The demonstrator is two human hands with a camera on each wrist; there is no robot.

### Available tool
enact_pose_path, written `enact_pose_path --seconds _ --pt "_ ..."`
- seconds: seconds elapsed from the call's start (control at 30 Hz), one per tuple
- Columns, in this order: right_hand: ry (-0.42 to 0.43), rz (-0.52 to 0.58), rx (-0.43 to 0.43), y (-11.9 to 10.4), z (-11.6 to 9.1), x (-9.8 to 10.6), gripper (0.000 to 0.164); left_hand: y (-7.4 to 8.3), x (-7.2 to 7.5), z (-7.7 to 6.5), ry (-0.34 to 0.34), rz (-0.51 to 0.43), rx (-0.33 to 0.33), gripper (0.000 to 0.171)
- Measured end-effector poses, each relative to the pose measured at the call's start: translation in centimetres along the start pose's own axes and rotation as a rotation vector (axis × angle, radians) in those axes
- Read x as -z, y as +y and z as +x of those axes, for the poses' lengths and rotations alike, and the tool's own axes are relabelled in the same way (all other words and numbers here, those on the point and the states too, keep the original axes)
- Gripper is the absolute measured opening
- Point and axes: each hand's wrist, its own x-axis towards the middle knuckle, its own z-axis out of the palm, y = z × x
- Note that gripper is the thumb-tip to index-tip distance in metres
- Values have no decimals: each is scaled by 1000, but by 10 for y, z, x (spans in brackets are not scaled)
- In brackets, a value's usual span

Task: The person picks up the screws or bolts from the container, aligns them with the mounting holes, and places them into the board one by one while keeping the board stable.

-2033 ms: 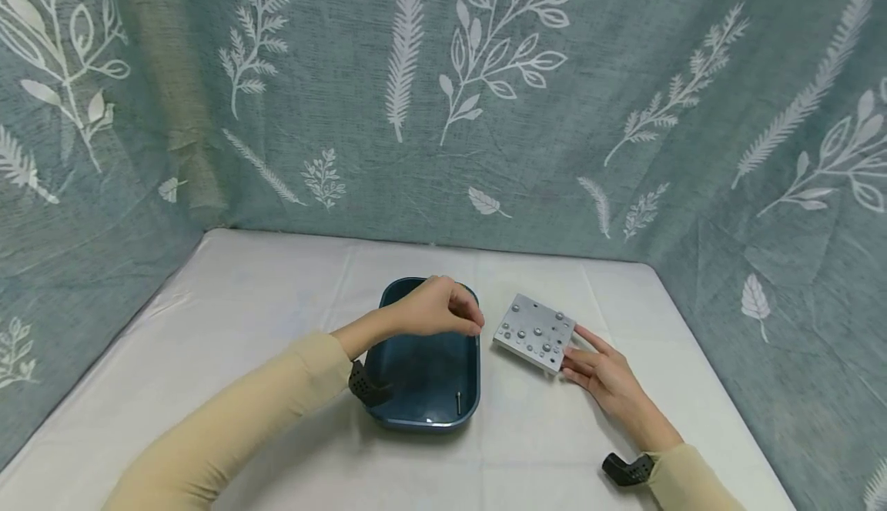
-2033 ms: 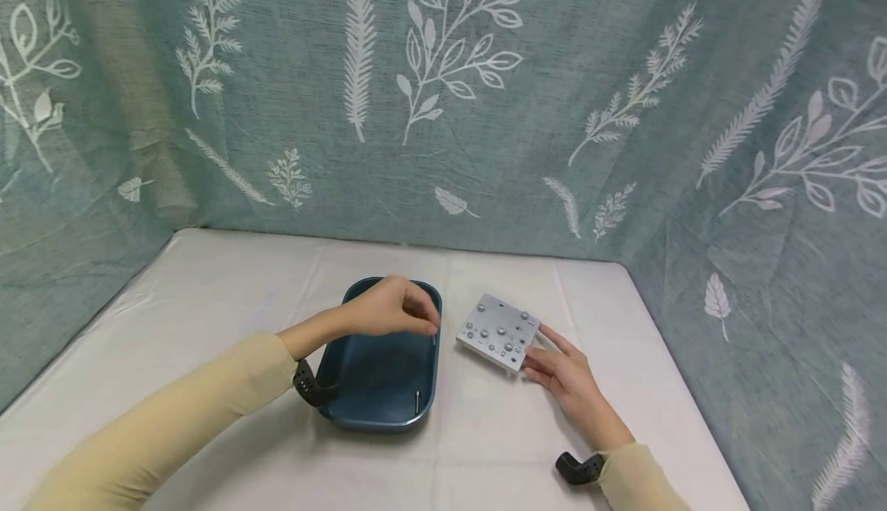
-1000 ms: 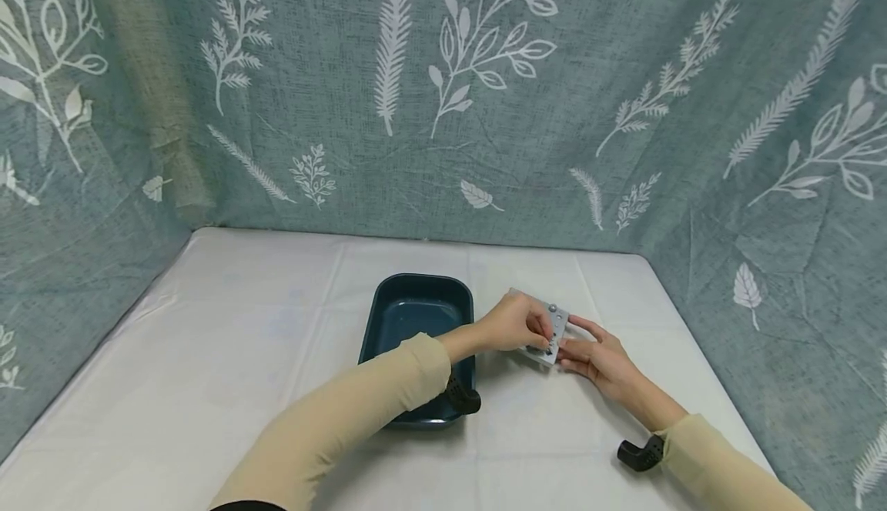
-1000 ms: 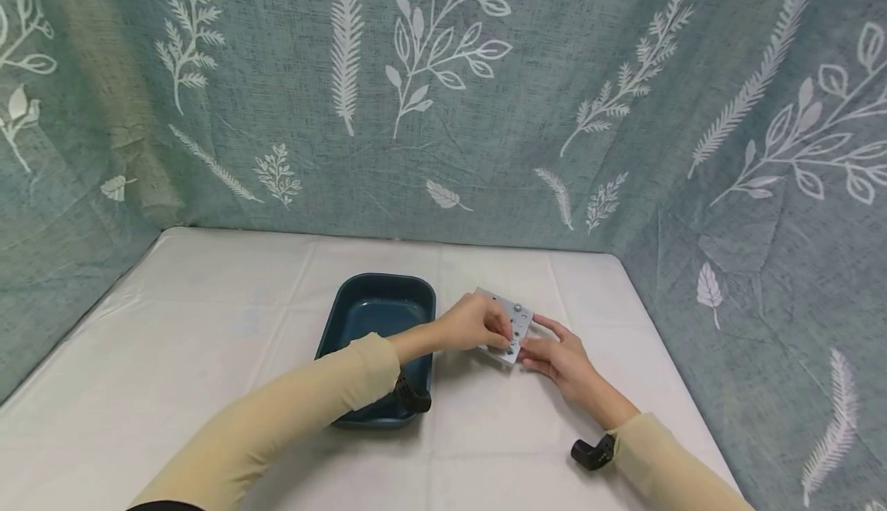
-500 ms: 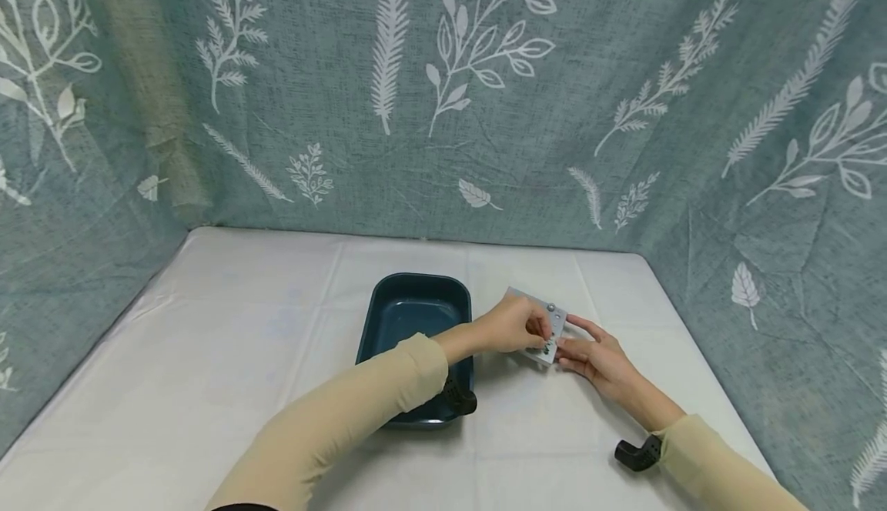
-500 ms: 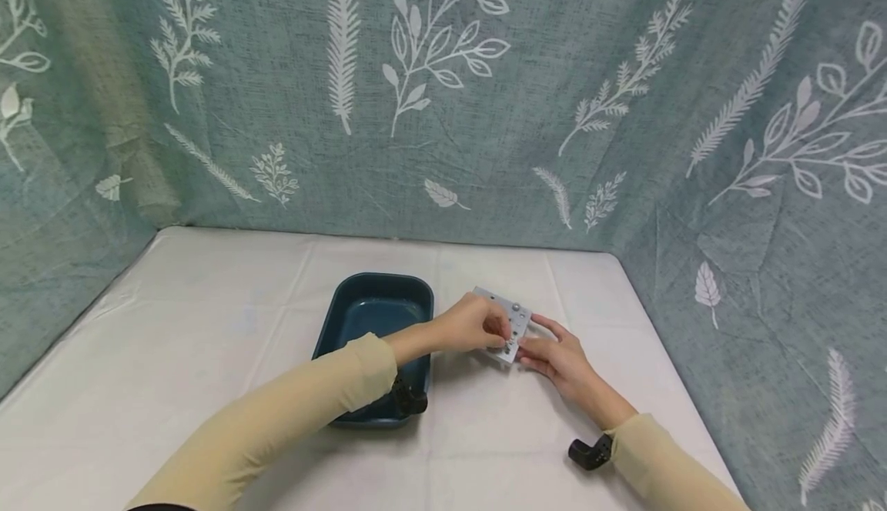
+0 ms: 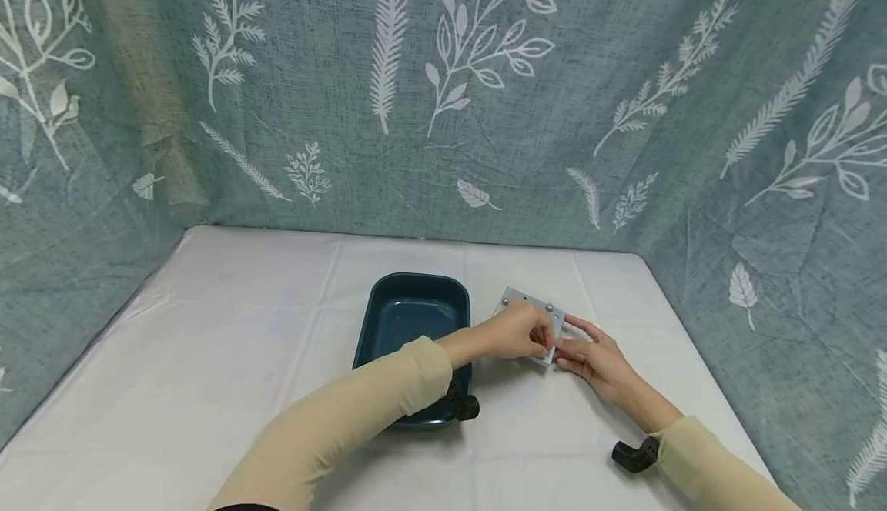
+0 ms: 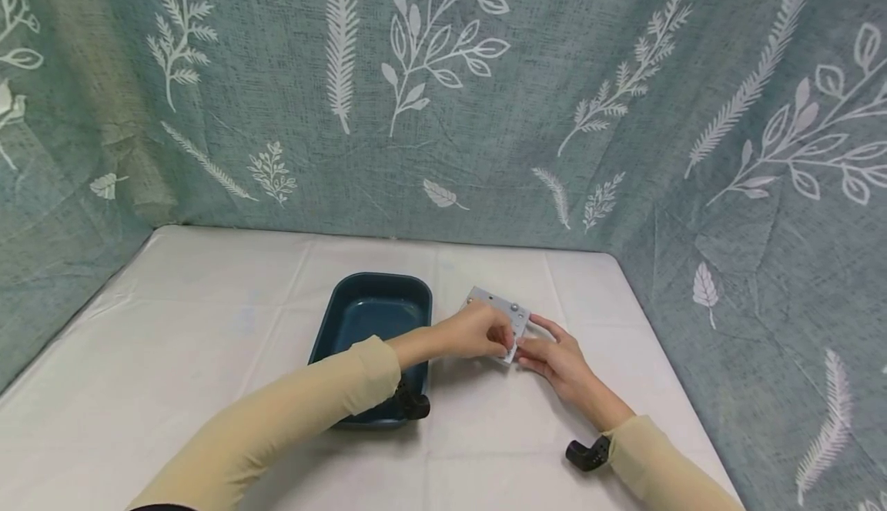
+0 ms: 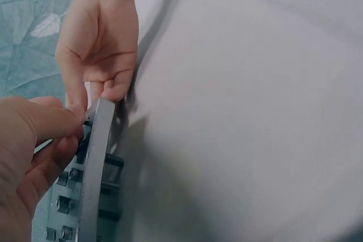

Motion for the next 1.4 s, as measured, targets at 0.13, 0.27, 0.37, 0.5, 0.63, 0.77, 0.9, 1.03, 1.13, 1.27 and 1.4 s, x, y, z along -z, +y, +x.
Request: enact_pose_path --seconds 0.13,0.27,0.37,0.5,0.63,0.77,0.9,1.03,1.13,1.27,1.4 --pt "-6 3 0 1 0 -2 76 -1 -1 -2 15 19 3 11" --pt "25 -5 -3 1 0 -2 75 1 9 -9 29 -24 -2 13" --pt "46 -1 -2 2 -1 -3 75 5 23 -21 49 -74 5 13" --pt "52 17 -6 4 -2 -6 75 16 46 -51 95 -138 53 11" --pt "68 22 -6 4 -3 -9 73 25 63 -91 138 -233 152 9" --pt "76 25 -5 2 -4 -10 72 23 69 -125 145 -264 280 10" --pt "87 28 -12 4 -5 -8 73 14 61 -142 140 -258 373 11" --pt "97 15 -1 8 -4 -4 72 -1 50 -148 109 -344 349 15" --pt "86 15 6 10 -3 -4 72 -10 42 -151 78 -405 311 18" --pt "78 16 13 11 -1 -5 72 -18 36 -153 63 -382 306 20" --pt "84 3 19 12 -2 -6 72 -23 32 -153 51 -334 322 21"
